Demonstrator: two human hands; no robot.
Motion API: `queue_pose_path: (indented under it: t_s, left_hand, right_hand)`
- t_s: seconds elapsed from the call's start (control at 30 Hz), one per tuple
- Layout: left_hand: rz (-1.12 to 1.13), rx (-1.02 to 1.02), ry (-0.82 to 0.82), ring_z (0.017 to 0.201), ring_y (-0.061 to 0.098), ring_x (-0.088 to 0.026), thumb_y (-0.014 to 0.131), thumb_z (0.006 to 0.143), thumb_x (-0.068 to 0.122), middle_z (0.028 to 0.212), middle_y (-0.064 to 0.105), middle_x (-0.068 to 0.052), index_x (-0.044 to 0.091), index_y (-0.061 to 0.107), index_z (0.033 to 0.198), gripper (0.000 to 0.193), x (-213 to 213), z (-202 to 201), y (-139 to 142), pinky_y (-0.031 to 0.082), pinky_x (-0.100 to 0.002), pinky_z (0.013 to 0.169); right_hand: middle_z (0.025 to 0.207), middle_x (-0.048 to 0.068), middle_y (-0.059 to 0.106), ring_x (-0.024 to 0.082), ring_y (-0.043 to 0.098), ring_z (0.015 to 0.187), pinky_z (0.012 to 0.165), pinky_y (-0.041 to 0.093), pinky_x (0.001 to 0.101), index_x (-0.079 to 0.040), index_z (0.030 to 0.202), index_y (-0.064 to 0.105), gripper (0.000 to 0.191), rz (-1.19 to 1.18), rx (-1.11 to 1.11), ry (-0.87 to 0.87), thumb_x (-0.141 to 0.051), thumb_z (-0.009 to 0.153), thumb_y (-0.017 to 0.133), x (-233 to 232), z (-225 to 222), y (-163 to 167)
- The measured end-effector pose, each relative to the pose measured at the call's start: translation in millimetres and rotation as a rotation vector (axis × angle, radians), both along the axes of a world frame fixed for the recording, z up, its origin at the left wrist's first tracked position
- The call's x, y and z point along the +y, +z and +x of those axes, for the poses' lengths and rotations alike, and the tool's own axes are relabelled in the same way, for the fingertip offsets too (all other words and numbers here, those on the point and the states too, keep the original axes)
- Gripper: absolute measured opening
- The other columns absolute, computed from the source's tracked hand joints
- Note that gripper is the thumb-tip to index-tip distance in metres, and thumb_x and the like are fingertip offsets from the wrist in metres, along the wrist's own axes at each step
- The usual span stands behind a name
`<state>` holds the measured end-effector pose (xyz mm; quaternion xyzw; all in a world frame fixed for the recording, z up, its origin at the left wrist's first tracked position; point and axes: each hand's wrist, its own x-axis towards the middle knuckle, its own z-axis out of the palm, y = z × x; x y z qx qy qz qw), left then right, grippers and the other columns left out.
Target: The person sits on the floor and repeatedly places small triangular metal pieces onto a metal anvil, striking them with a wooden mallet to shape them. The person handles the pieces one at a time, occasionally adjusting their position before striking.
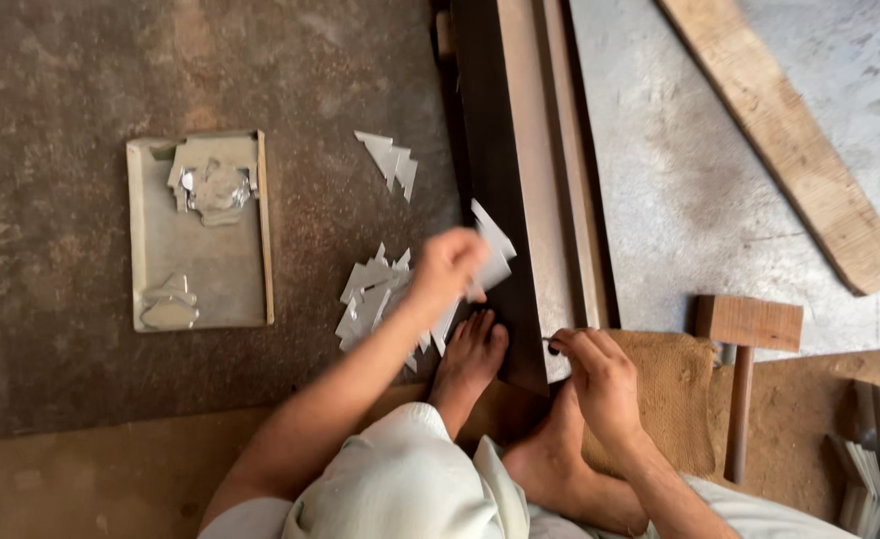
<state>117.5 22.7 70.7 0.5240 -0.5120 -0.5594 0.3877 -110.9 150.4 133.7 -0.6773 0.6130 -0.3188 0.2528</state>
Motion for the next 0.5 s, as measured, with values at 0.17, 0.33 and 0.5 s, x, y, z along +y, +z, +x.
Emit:
queue_pose_path:
  t_s: [0.17,0.33,0.5]
  left_hand:
    - [-0.084,-0.721,0.208,0.104,0.071,-0.027,0.077,0.092,0.041,0.117,0.070,-0.015,0.005,0.060,0.130,0.056,-41,114,11,0.057,-0.041,0.088]
    - [0.096,-1.097,0.061,0.100,0.066,-0.028,0.087,0.076,0.036,0.112,0.069,-0.013,0.010,0.070,0.109,0.045,17,160,-7,0.054,-0.043,0.083]
    - [-0.004,-0.830,0.077,0.094,0.070,-0.024,0.083,0.083,0.030,0.105,0.072,-0.010,0.007,0.065,0.097,0.032,22,175,-23,0.057,-0.040,0.082]
  right_hand:
    - [0.093,0.010,0.074,0.022,0.076,0.087,0.069,0.059,0.0332,-0.001,0.106,0.071,0.017,0.063,-0.113,-0.178,0.008,0.093,0.065,15,-7,-14]
    - [0.099,0.009,0.075,0.017,0.075,0.095,0.076,0.062,0.0293,0.001,0.110,0.069,0.018,0.017,-0.199,-0.261,0.009,0.096,0.062,18,-19,-25]
    - [0.096,0.009,0.075,0.017,0.075,0.089,0.072,0.059,0.0287,0.001,0.107,0.068,0.011,0.055,-0.214,-0.252,0.005,0.097,0.066,8,-8,-16]
